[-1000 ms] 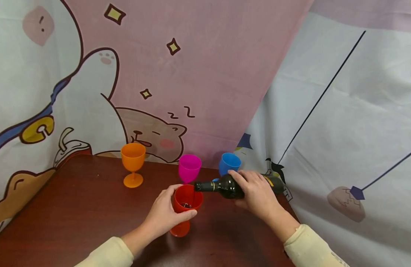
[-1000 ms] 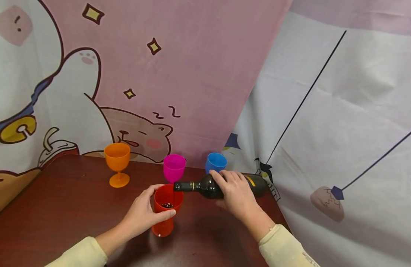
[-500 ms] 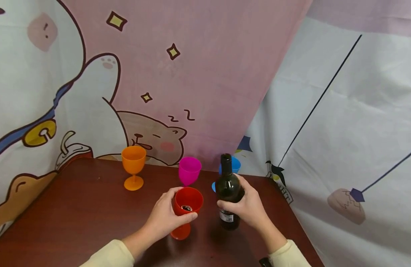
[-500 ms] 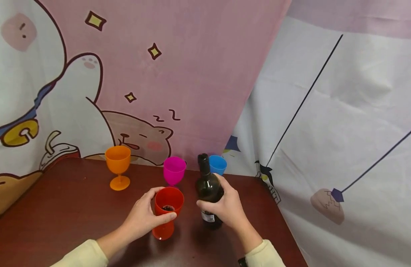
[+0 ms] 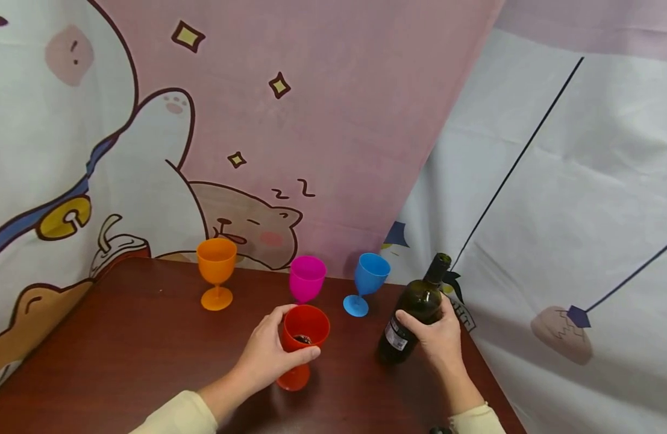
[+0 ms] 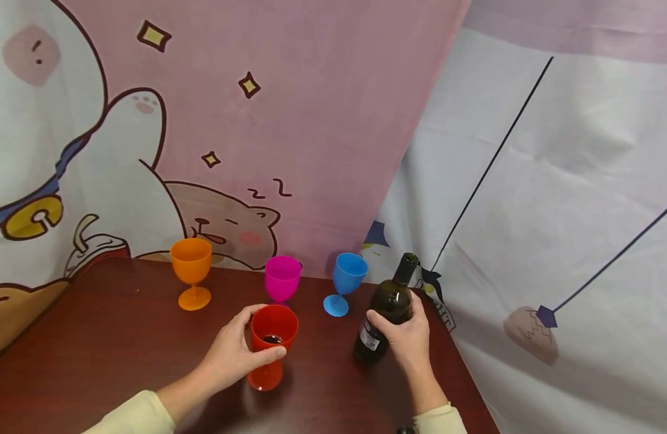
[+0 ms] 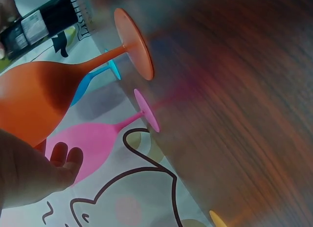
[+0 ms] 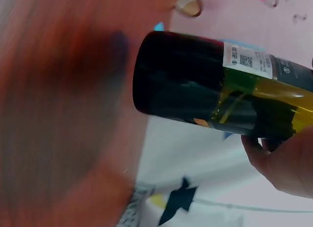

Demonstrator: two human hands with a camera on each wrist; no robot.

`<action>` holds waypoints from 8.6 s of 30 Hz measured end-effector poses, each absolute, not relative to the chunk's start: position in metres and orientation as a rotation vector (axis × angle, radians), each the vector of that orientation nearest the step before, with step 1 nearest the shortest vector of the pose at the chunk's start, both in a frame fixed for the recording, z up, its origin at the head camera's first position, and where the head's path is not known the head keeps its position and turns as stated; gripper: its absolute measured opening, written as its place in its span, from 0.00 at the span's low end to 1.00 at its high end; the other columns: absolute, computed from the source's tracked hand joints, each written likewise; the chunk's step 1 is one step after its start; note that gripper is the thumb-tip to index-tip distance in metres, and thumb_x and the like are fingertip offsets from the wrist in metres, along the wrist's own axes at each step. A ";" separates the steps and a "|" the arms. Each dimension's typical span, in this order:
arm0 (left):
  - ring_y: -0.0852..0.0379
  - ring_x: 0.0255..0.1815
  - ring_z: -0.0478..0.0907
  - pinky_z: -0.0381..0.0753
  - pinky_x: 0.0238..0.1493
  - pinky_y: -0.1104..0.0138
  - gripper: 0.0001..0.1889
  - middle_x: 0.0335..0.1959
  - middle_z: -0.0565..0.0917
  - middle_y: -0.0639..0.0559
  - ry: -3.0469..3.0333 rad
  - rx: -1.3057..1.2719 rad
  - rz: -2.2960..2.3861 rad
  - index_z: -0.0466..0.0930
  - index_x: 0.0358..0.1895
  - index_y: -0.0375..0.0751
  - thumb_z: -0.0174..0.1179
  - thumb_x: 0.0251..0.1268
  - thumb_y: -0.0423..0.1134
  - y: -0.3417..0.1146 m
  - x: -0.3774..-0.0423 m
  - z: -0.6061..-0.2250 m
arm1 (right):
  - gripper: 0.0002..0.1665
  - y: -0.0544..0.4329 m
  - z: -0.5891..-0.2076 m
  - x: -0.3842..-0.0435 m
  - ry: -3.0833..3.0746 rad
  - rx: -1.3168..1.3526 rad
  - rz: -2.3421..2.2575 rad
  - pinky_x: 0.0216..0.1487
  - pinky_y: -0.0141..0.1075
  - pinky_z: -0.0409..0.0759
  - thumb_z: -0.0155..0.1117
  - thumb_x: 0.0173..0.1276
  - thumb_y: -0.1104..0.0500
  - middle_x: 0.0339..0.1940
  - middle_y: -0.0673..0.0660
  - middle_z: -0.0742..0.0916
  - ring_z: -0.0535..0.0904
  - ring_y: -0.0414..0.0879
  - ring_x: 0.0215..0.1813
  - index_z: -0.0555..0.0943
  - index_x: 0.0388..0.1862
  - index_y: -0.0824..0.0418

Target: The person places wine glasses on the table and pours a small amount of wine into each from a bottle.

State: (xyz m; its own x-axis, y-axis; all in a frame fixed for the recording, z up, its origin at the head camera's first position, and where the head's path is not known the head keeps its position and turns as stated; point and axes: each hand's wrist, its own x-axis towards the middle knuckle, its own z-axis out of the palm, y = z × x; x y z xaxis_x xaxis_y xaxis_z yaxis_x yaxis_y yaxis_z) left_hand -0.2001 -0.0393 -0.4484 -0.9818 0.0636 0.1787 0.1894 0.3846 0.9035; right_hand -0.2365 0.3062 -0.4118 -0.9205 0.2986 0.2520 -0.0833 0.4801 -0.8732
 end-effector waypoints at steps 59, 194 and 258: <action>0.37 0.62 0.83 0.83 0.67 0.42 0.51 0.66 0.82 0.32 -2.486 0.053 -1.566 0.64 0.77 0.30 0.76 0.62 0.60 -0.109 -0.262 -0.470 | 0.61 0.337 -0.453 -0.251 -2.345 -0.113 1.301 0.65 0.56 0.76 0.82 0.65 0.48 0.72 0.62 0.80 0.78 0.57 0.67 0.54 0.88 0.40; 0.42 0.62 0.83 0.86 0.64 0.44 0.50 0.64 0.84 0.41 -2.447 -0.099 -1.671 0.65 0.77 0.41 0.83 0.54 0.52 -0.035 -0.279 -0.461 | 0.61 0.337 -0.457 -0.254 -2.341 -0.083 1.325 0.67 0.59 0.76 0.83 0.64 0.48 0.74 0.63 0.78 0.78 0.59 0.69 0.55 0.88 0.42; 0.59 0.51 0.85 0.86 0.50 0.65 0.47 0.56 0.89 0.54 -2.468 -0.313 -1.815 0.75 0.71 0.48 0.89 0.44 0.48 -0.049 -0.193 -0.459 | 0.62 0.267 -0.351 -0.234 -2.228 1.023 -0.306 0.57 0.59 0.85 0.96 0.37 0.44 0.54 0.60 0.86 0.85 0.58 0.55 0.76 0.74 0.45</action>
State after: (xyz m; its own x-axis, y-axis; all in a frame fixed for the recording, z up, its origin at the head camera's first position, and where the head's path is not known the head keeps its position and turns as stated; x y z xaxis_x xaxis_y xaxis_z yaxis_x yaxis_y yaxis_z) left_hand -0.1926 -0.0486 -0.4591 -0.9774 0.1263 0.1695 0.1995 0.2853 0.9375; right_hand -0.2335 0.2666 -0.3514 -0.4774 -0.7428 0.4693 -0.5890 0.6669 0.4564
